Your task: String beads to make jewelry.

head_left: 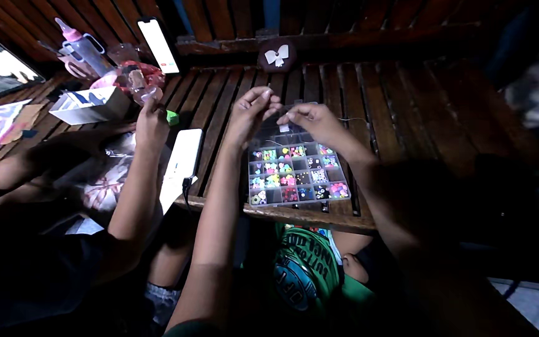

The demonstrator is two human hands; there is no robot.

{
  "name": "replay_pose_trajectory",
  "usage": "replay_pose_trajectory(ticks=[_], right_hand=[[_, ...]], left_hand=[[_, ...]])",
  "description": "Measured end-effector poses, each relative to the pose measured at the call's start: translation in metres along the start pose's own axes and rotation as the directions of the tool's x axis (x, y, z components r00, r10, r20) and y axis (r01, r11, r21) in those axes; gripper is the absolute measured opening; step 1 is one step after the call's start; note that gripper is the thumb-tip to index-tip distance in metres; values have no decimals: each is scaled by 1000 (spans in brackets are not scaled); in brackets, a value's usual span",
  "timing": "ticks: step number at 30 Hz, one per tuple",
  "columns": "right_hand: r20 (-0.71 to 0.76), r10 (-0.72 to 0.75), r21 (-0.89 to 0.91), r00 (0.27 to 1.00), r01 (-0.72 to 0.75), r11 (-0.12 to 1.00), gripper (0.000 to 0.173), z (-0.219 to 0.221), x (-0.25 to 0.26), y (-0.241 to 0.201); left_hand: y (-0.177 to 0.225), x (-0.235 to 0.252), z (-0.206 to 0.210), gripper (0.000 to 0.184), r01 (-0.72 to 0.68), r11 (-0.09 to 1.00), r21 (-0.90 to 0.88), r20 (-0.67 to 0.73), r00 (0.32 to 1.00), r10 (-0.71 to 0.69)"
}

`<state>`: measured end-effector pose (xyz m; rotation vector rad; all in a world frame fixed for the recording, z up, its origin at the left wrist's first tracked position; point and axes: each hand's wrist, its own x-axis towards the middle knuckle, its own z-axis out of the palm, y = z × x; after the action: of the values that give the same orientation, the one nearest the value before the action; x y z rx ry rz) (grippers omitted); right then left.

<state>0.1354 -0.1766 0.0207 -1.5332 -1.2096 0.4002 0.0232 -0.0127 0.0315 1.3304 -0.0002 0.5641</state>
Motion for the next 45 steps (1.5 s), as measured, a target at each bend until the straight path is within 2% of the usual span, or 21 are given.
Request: replay_pose_trajectory(ticks=[3, 6, 11, 15, 17, 19, 22, 25, 31, 35, 45], right_hand=[[19, 89, 116, 996, -91, 989, 25, -12, -1, -2], [65, 230, 197, 971, -239, 951, 27, -20, -3, -5], [177, 372, 214, 911, -405, 889, 31, -27, -2, -2], [203, 399, 231, 894, -440, 868, 31, -27, -2, -2], [180, 375, 229, 910, -409, 883, 28, -26, -2, 0], [90, 343, 190, 935, -354, 916, 21, -23, -2, 3], [-59, 289, 1, 956, -289, 957, 18, -21, 0, 8], [-99, 200, -225, 975, -217, 950, 18, -21, 1, 14], [-3, 68, -465, 998, -61, 883, 14, -20, 0, 23], [3, 67, -502, 998, -56, 863, 18, -24, -1, 23], [-81, -40, -547, 996, -11, 837, 23, -35, -3, 13]], left_hand=[[2, 3, -4, 14, -46, 999, -20, -175, 984, 42], [0, 7, -8, 13, -92, 994, -67, -292, 954, 69], [-3, 10, -10, 12, -152, 981, -122, -385, 918, 95], [-1, 10, -9, 12, -140, 982, -129, -403, 912, 77], [-3, 10, -10, 12, -135, 985, -109, -388, 918, 83], [-5, 11, -11, 11, -122, 991, -58, -379, 921, 91], [-9, 11, -14, 13, -74, 986, 148, -336, 934, 121], [-14, 11, -14, 15, -26, 953, 303, -282, 952, 116], [-16, 11, -12, 12, -11, 957, 290, -241, 967, 84], [-16, 10, -12, 10, -5, 963, 270, -235, 969, 71], [-16, 10, -12, 13, 4, 951, 311, -219, 973, 67]])
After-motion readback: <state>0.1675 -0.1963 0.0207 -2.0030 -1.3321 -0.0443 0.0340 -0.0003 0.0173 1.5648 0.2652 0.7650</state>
